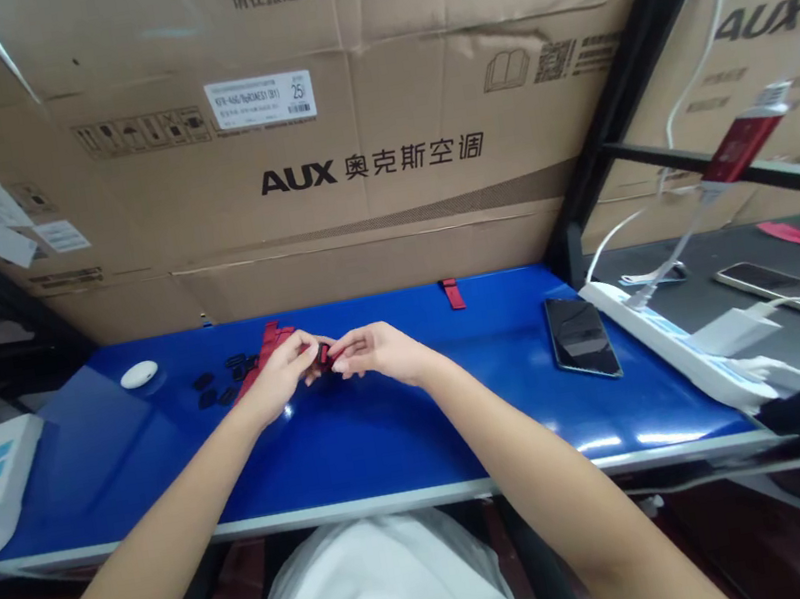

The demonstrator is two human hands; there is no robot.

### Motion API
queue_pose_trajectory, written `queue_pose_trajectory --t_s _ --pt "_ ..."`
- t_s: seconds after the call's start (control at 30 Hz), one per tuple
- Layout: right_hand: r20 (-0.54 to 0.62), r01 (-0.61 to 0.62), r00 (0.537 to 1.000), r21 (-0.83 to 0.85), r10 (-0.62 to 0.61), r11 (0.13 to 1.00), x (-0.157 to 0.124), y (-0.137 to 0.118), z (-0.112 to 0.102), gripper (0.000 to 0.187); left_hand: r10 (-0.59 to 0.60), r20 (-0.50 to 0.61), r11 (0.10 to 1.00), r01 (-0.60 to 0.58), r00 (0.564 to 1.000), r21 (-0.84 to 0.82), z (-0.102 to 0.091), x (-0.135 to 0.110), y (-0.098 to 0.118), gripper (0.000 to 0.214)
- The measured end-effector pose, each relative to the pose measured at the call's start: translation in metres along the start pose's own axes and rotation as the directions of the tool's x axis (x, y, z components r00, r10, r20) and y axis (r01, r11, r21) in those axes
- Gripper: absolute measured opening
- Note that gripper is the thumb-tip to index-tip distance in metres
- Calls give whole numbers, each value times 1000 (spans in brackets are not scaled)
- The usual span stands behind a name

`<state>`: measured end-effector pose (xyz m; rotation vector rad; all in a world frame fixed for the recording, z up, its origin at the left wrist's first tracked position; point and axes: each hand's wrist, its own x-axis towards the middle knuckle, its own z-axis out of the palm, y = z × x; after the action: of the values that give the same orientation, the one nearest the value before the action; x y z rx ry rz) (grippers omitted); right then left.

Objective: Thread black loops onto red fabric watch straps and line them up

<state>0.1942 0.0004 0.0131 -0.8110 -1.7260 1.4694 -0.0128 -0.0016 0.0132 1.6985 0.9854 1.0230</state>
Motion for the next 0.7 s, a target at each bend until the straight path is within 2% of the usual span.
queue_pose_trajectory --t_s 0.07,0.13,0.27,0.53,0.7 --pt "-20 14 1000 -39 -15 999 1 1 2 32 -22 -3 1000 22 1000 -19 4 -1 -1 31" --pt "-44 14 999 -146 -21 989 1 3 3 30 -19 -6 1000 19 1000 16 7 -1 -4 33" --pt "-29 1 1000 -258 -9 966 1 5 3 36 15 26 997 -17 1000 77 11 -2 -10 33" --pt "-66 -41 998 -248 25 968 -1 2 1 43 102 138 988 -116 985 97 16 -6 -6 27" --pt "-123 -36 992 -206 10 978 0 7 3 45 102 145 987 -119 984 112 14 -5 -10 31"
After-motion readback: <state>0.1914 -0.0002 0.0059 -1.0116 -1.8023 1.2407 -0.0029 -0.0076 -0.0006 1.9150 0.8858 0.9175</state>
